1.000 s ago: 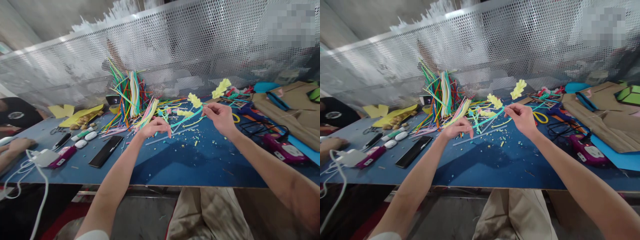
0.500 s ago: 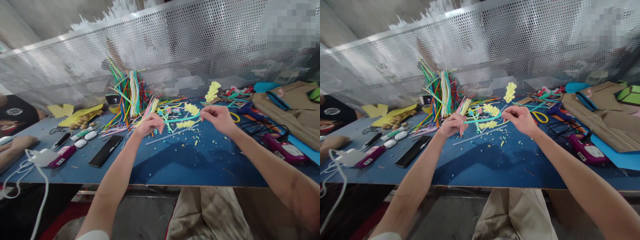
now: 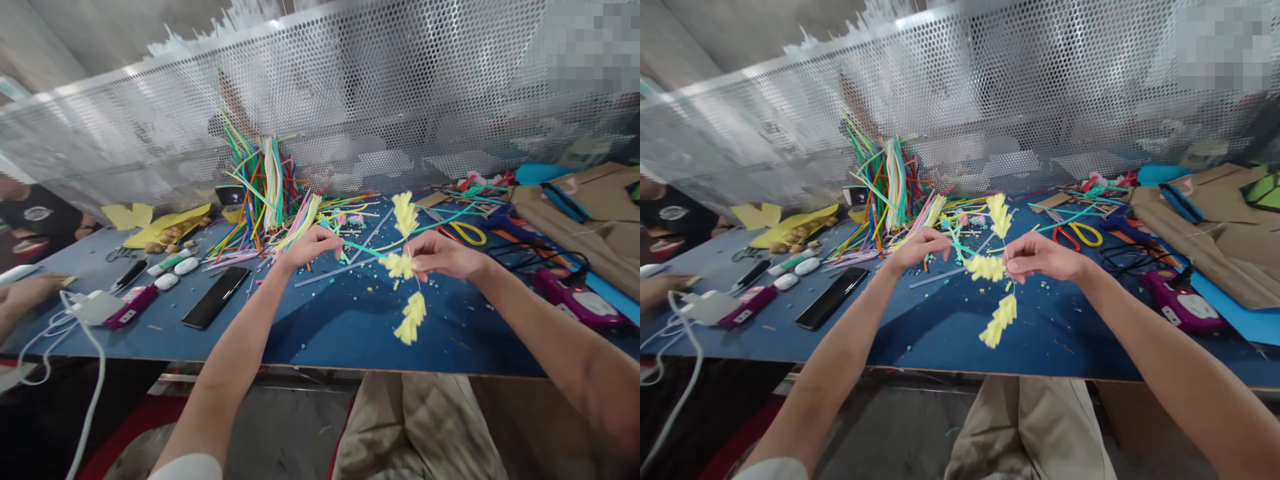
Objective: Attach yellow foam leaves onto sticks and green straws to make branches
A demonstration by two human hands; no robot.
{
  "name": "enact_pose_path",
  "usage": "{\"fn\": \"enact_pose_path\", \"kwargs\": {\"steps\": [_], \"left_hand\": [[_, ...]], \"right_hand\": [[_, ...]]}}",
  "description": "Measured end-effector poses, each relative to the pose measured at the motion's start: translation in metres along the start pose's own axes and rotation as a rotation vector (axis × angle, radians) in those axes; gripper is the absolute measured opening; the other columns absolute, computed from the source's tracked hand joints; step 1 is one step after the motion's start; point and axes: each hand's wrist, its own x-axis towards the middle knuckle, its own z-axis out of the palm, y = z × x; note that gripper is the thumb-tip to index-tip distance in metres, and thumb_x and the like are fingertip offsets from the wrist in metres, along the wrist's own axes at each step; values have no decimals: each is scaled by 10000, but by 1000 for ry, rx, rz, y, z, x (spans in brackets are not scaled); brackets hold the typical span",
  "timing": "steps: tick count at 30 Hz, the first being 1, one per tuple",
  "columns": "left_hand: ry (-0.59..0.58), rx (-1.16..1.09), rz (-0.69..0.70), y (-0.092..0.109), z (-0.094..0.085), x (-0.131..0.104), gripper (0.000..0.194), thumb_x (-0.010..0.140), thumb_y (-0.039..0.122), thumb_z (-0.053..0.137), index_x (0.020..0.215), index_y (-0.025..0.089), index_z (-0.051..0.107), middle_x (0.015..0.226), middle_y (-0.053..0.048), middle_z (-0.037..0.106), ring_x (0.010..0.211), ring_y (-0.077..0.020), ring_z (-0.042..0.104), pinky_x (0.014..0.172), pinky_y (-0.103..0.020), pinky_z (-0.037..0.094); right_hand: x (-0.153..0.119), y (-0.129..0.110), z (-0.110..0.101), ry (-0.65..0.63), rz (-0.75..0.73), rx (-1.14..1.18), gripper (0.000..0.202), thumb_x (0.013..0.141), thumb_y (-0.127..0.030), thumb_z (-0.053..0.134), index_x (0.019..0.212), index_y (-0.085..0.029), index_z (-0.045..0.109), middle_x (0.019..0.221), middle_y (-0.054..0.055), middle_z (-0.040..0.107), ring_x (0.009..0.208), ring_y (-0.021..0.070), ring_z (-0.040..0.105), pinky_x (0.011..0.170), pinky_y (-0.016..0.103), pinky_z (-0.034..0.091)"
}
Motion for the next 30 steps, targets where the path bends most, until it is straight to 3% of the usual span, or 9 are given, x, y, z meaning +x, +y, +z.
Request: {"fn": "enact_pose_path", "kwargs": {"steps": [3, 5, 9, 15, 18, 21, 26, 30], "left_hand": [[38, 47, 30, 1, 0, 0, 474, 929, 480, 541, 653, 125, 689, 568, 4, 532, 544, -83, 395, 570, -241, 307], [69, 74, 45, 0, 1, 1, 472, 931, 481, 540, 662, 125, 692, 560, 9, 522, 530, -79, 376, 558, -243, 290], [167, 104, 77, -1, 1, 1, 465, 942, 474, 528, 687, 131, 712, 536, 23, 477, 514, -78, 341, 539, -248, 262], [264, 219, 84, 3, 1, 1, 459, 957, 467, 504, 742, 132, 733, 574, 13, 537, 527, -81, 384, 545, -237, 278], [319, 317, 60, 10, 4, 1, 405, 960, 453, 511, 869, 137, 747, 596, 23, 546, 502, -73, 326, 523, -236, 242], [390, 387, 26, 19, 10, 3, 362, 961, 433, 520, 1000, 141, 729, 642, 19, 563, 530, -78, 359, 545, -233, 263], [467, 410, 29, 31, 20, 5, 417, 988, 442, 465, 881, 139, 731, 546, 32, 434, 519, -89, 334, 537, -250, 238], [615, 332, 50, 39, 27, 3, 409, 979, 435, 489, 848, 144, 746, 513, 39, 398, 467, -83, 277, 480, -257, 198]], "right_hand": [[2, -6, 3, -133, 139, -141, 218, 844, -376, 723, 790, -166, 706, 602, -21, 625, 519, 70, 460, 497, 226, 316], [5, -9, 6, -141, 220, -241, 223, 829, -394, 723, 778, -177, 727, 606, -16, 638, 517, 76, 450, 493, 228, 319], [10, -7, 9, 2, 265, -325, 209, 808, -411, 722, 747, -212, 750, 600, -7, 648, 527, 100, 479, 507, 248, 349], [15, 6, 7, 195, 233, -361, 226, 805, -445, 731, 802, -226, 790, 635, 23, 694, 564, 134, 555, 525, 277, 396], [16, 8, 7, 233, 208, -360, 224, 793, -437, 748, 779, -217, 789, 646, 37, 708, 592, 151, 587, 560, 295, 438], [18, 8, 9, 273, 202, -345, 219, 790, -441, 749, 791, -226, 790, 646, 35, 710, 598, 153, 595, 568, 299, 446], [18, 7, 11, 282, 204, -363, 242, 812, -457, 728, 769, -223, 776, 733, 47, 746, 615, 144, 590, 556, 291, 422], [19, 9, 12, 359, 197, -337, 232, 822, -447, 714, 792, -225, 775, 761, 56, 754, 583, 132, 559, 493, 275, 375]]}}
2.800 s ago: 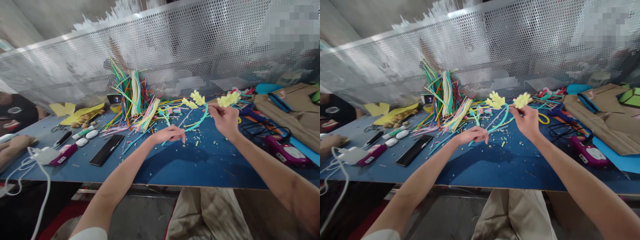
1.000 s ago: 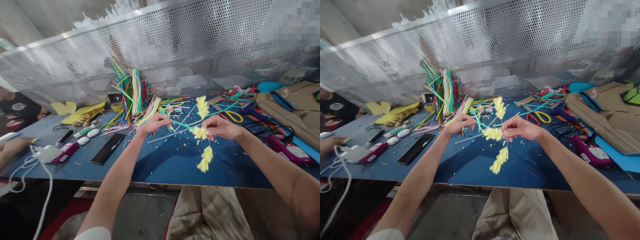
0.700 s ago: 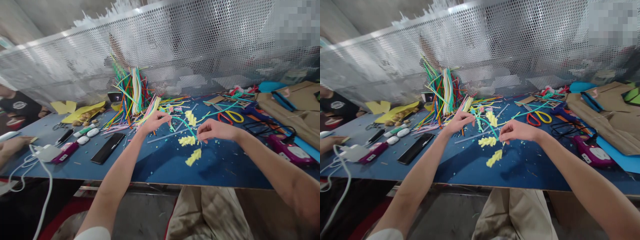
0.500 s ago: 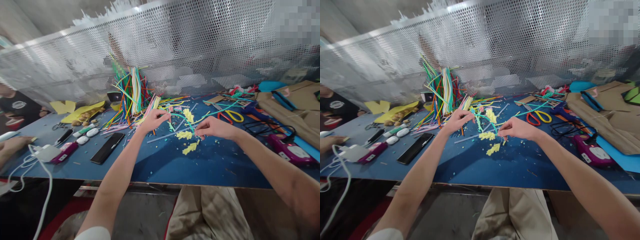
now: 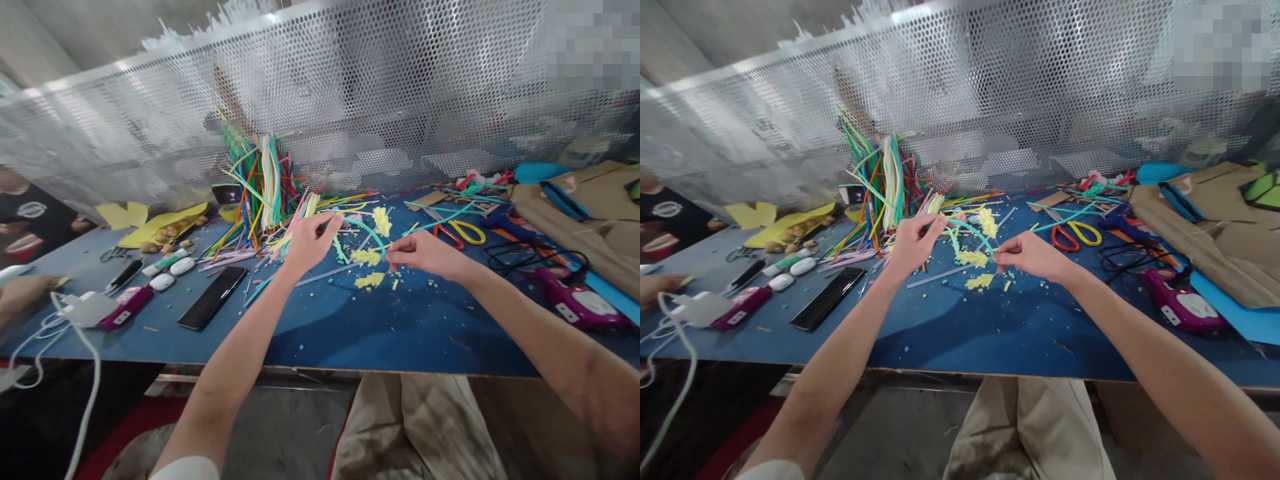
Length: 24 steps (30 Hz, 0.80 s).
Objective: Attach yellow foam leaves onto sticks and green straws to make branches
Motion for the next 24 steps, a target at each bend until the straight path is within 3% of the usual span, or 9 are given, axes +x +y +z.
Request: {"fn": "enact_pose_path", "kwargs": {"steps": [3, 6, 8, 11, 14, 19, 24], "left_hand": [[85, -66, 31, 13, 3, -7, 379, 974, 401, 510, 831, 140, 745, 496, 44, 401, 432, -70, 249, 450, -253, 185], [74, -85, 157, 26, 7, -18, 338, 972, 347, 515, 825, 152, 749, 460, 52, 400, 402, -61, 262, 438, -238, 214], [50, -86, 270, 29, 10, -25, 268, 955, 286, 540, 835, 170, 751, 470, 48, 476, 389, -51, 320, 450, -219, 275], [13, -118, 451, 25, 13, -30, 150, 900, 211, 601, 870, 192, 746, 565, 25, 634, 405, -51, 419, 460, -206, 326], [-87, -153, 539, 14, 12, -28, 126, 871, 177, 619, 875, 195, 744, 590, 17, 677, 415, -60, 458, 479, -208, 363], [-334, -209, 450, -1, -1, -14, 245, 911, 249, 574, 753, 149, 732, 606, -23, 685, 459, -57, 527, 471, -177, 367], [-496, -209, 283, -12, -16, -3, 373, 933, 381, 554, 727, 129, 737, 623, -65, 692, 530, -90, 580, 489, -178, 394]], "right_hand": [[2, 2, 1, 93, 32, 62, 183, 825, -411, 712, 832, -236, 765, 781, 52, 755, 539, 111, 508, 460, 263, 347], [4, 3, 3, 169, 12, 102, 189, 814, -413, 717, 804, -228, 752, 738, 53, 734, 490, 95, 442, 424, 261, 305], [6, 3, 3, 225, 1, 145, 207, 795, -424, 731, 798, -218, 744, 700, 50, 711, 472, 87, 414, 408, 257, 279], [7, 2, 2, 288, 6, 223, 237, 765, -443, 753, 783, -210, 723, 675, 28, 670, 459, 74, 380, 395, 251, 236], [7, 0, -2, 307, 43, 304, 252, 738, -441, 780, 780, -205, 702, 675, 6, 623, 453, 59, 328, 392, 250, 180], [4, -4, -11, 300, 46, 406, 258, 735, -420, 793, 768, -187, 688, 708, 7, 577, 481, 56, 295, 408, 252, 154], [2, -5, -16, 263, 7, 454, 290, 753, -439, 790, 748, -183, 653, 722, -6, 557, 489, 51, 269, 420, 254, 164]]}}
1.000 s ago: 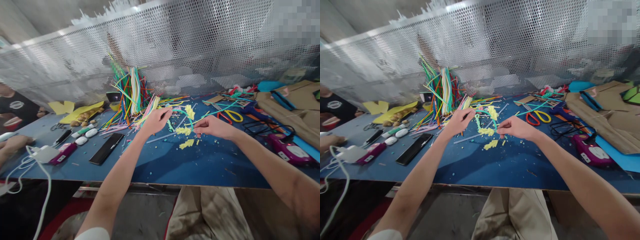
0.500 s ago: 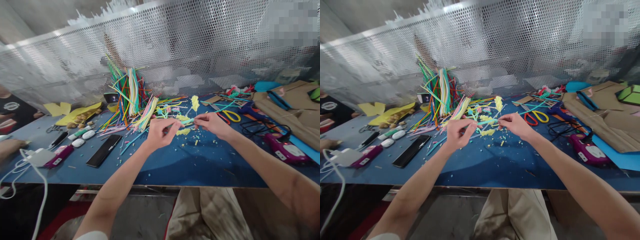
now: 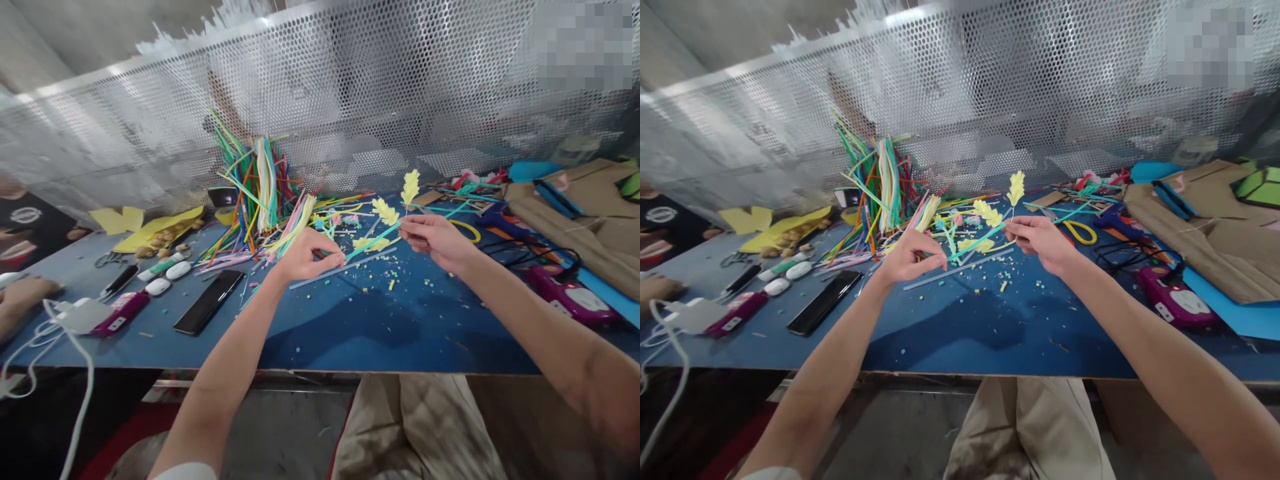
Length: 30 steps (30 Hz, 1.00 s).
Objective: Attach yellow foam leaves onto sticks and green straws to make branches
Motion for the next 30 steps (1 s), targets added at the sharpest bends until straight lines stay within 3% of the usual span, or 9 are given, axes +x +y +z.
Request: {"fn": "enact_pose_path", "kwargs": {"steps": [7, 13, 16, 21, 23, 26, 28, 30], "left_hand": [[-88, -178, -37, -1, -15, -4, 384, 905, 407, 587, 686, 133, 742, 579, -62, 659, 456, -81, 487, 471, -227, 330], [124, -304, -124, -33, -19, -11, 389, 846, 414, 624, 552, 164, 679, 519, -39, 622, 493, -112, 517, 574, -259, 412], [164, -301, -168, -47, -19, -12, 376, 844, 380, 617, 541, 160, 653, 530, -28, 615, 534, -116, 541, 623, -261, 430], [-110, -31, -246, -54, -5, -3, 374, 936, 402, 541, 711, 152, 702, 652, -17, 642, 578, -98, 522, 603, -240, 412], [-27, 180, -183, -57, 5, 3, 310, 954, 369, 530, 834, 166, 731, 787, -40, 678, 732, -131, 592, 747, -276, 472], [290, 470, -113, -56, 17, 8, 238, 960, 318, 519, 995, 178, 709, 1116, -101, 666, 1086, -210, 590, 998, -395, 450], [487, 475, -112, -47, 20, 9, 262, 987, 266, 442, 1102, 187, 664, 1158, -99, 643, 1122, -201, 582, 1014, -399, 460], [562, 396, -80, -32, 22, 8, 289, 991, 268, 416, 1206, 198, 596, 1130, -85, 646, 1022, -177, 613, 917, -363, 517]], "right_hand": [[-1, 2, 8, -7, -41, 22, 303, 783, -451, 766, 741, -181, 636, 716, -3, 543, 504, 59, 273, 441, 272, 164], [-11, -5, 16, -93, -106, 73, 279, 816, -420, 746, 738, -197, 599, 697, -13, 517, 539, 82, 304, 485, 289, 212], [-17, -9, 19, -167, -40, 77, 307, 810, -417, 749, 688, -201, 568, 672, -12, 496, 521, 84, 273, 482, 298, 218], [-22, -10, 26, -265, 71, 105, 309, 789, -450, 756, 707, -200, 595, 647, -9, 497, 496, 73, 242, 462, 296, 205], [-21, -8, 28, -248, 41, 24, 307, 793, -467, 746, 719, -194, 627, 666, 3, 540, 498, 74, 276, 456, 293, 208], [-20, -5, 30, -75, -130, -153, 262, 825, -456, 710, 766, -202, 681, 690, 11, 612, 515, 88, 378, 469, 288, 272], [-19, -4, 30, 93, -279, -292, 229, 855, -433, 672, 813, -211, 705, 705, 18, 656, 556, 114, 483, 505, 292, 350], [-18, -3, 29, 209, -398, -445, 224, 889, -416, 624, 847, -215, 714, 728, 26, 692, 617, 147, 577, 554, 304, 419]]}}
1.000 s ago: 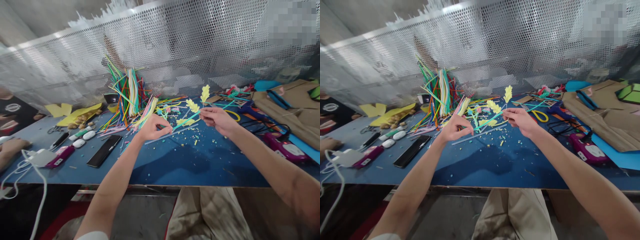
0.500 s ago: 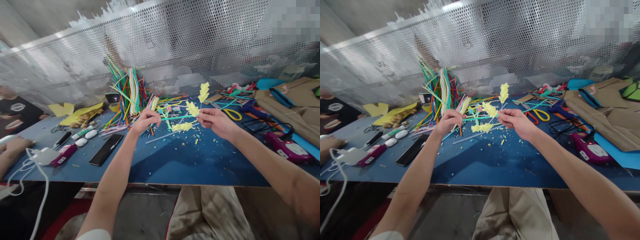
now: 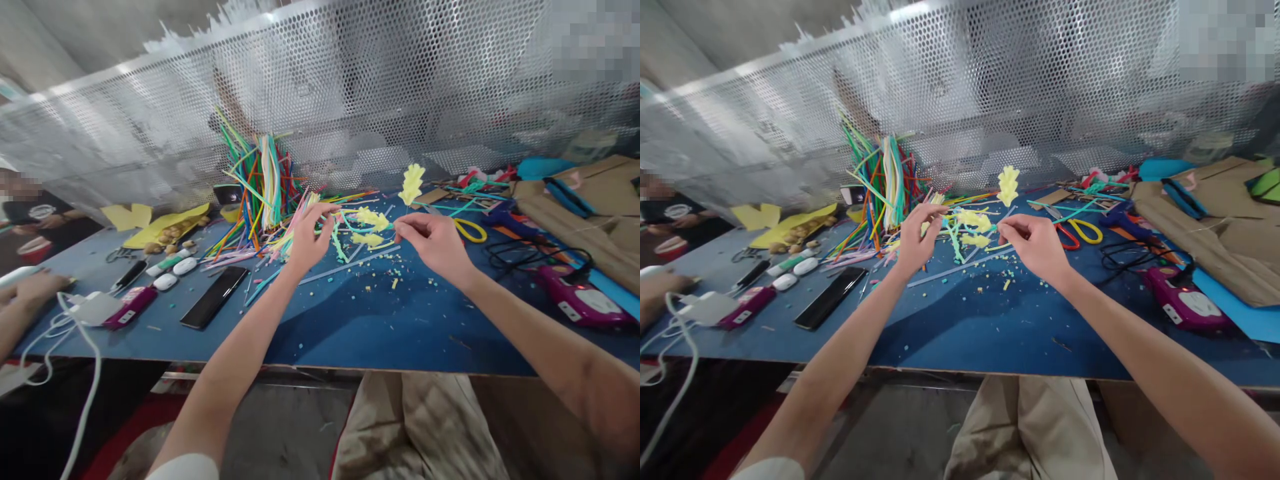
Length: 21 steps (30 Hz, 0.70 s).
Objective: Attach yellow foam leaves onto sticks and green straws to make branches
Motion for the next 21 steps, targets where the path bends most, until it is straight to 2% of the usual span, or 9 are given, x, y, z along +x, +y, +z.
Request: {"fn": "enact_pose_path", "kwargs": {"steps": [2, 4, 6, 7, 10, 12, 15, 18, 21], "left_hand": [[-25, -60, 77, 17, -5, -1, 373, 959, 319, 476, 1313, 205, 504, 1190, -90, 626, 1013, -180, 623, 893, -361, 539], [-53, 3, 148, 32, -5, -2, 530, 888, 378, 603, 1361, 191, 455, 1285, -116, 589, 1114, -219, 605, 946, -389, 534], [-22, 116, 223, 42, 0, -3, 559, 873, 402, 642, 1343, 166, 452, 1290, -139, 593, 1201, -255, 576, 1006, -423, 513], [1, 176, 277, 43, 4, -4, 521, 872, 414, 649, 1289, 148, 486, 1229, -143, 625, 1178, -265, 592, 998, -432, 519], [-13, 327, 400, 41, 15, -7, 247, 899, 375, 630, 1004, 154, 596, 948, -86, 685, 929, -219, 667, 836, -368, 571], [-48, 373, 440, 37, 18, -9, 177, 918, 337, 606, 923, 161, 622, 872, -62, 681, 845, -193, 670, 777, -337, 571], [-91, 377, 446, 33, 19, -12, 155, 932, 288, 574, 950, 158, 656, 910, -73, 686, 872, -191, 670, 774, -329, 568], [-95, 348, 436, 31, 19, -13, 132, 929, 245, 567, 931, 154, 663, 999, -86, 686, 937, -195, 656, 804, -329, 568], [-100, 325, 457, 27, 18, -14, 139, 937, 198, 540, 1006, 180, 660, 1068, -63, 684, 923, -172, 645, 822, -328, 564]], "right_hand": [[-1, 2, 0, 25, -73, -157, 232, 918, -407, 580, 878, -222, 714, 759, 30, 722, 661, 170, 635, 600, 319, 463], [-3, 3, 1, -6, -132, -307, 219, 937, -394, 554, 925, -234, 704, 791, 26, 747, 685, 181, 666, 640, 330, 479], [-6, 3, 5, -59, -185, -444, 184, 945, -370, 547, 988, -241, 671, 819, 21, 764, 692, 186, 681, 641, 334, 465], [-7, 3, 7, -75, -204, -494, 167, 946, -358, 548, 1014, -242, 647, 828, 21, 769, 698, 189, 685, 635, 333, 454], [-12, 1, 14, -74, -236, -573, 139, 952, -347, 551, 1040, -245, 584, 839, 22, 769, 734, 202, 697, 621, 330, 432], [-14, 0, 17, -66, -256, -591, 123, 960, -352, 546, 1025, -250, 567, 855, 22, 765, 763, 205, 700, 629, 329, 431], [-15, -2, 16, -124, -281, -573, 117, 976, -342, 515, 1024, -245, 559, 860, 22, 751, 736, 192, 684, 639, 327, 435], [-12, -6, 8, -197, -269, -543, 164, 992, -338, 465, 993, -235, 593, 741, 13, 712, 610, 170, 625, 609, 328, 425], [-5, -10, -7, -171, -310, -520, 237, 983, -344, 466, 885, -234, 652, 817, 44, 735, 738, 193, 661, 673, 343, 455]]}}
